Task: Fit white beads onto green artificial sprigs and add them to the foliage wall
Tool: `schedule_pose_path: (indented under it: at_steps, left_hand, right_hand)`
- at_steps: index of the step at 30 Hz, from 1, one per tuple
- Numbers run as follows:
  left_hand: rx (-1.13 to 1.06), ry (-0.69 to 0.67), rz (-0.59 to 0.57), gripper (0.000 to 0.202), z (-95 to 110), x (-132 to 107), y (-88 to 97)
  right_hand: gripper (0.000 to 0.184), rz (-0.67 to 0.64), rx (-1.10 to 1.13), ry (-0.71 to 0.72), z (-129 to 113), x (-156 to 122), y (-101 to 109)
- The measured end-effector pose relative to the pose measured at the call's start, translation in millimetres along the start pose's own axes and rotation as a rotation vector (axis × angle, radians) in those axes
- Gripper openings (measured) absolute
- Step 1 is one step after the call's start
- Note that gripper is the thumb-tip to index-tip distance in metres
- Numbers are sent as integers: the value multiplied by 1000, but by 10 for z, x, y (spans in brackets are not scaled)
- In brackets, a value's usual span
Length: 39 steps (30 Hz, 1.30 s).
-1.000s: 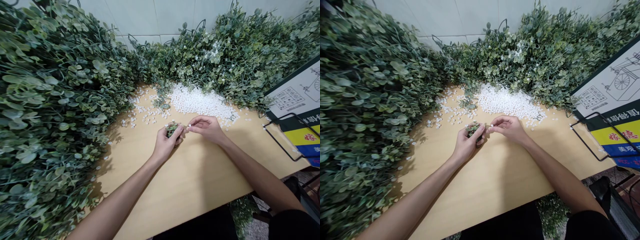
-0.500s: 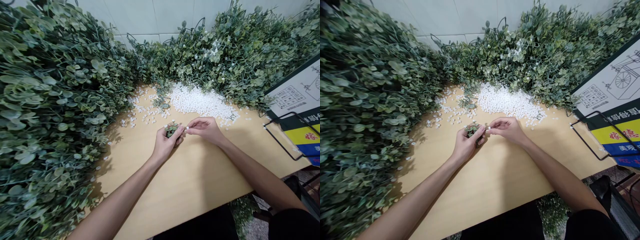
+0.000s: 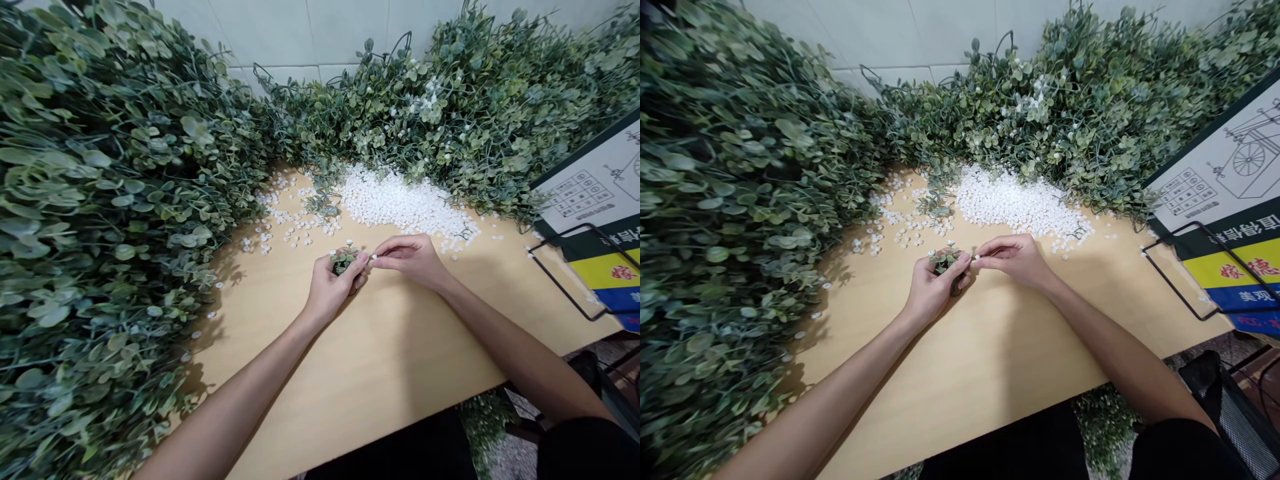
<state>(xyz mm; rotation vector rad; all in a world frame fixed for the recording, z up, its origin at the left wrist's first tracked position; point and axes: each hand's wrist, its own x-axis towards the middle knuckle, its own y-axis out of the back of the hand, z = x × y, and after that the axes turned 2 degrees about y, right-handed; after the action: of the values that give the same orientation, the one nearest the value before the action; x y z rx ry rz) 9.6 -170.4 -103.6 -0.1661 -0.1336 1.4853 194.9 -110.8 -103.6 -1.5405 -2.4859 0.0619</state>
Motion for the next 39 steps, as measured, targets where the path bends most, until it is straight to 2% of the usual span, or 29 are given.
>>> schedule_pose_path:
  at_steps: [4,11,15,21,33,39]
  left_hand:
    - [23,-3,-18,37,28,-5,-4]
    - [19,-10,-53,36,25,-1,4]
    - [-33,-3,-57,31,-6,6,15]
    - [14,-2,-32,35,9,0,16]
    - [14,21,13,39,58,-8,-28]
    - [20,3,5,37,42,-6,-26]
  right_hand:
    - [24,-11,-25,21,9,2,10]
    - [15,-56,-80,141,-1,-7,15]
    - [18,-61,-43,78,-2,-24,11]
    - [24,-65,-48,-59,-10,-25,16]
    - [25,-37,-29,-109,-6,-29,-26]
    - [23,-54,3,-88,-26,-17,3]
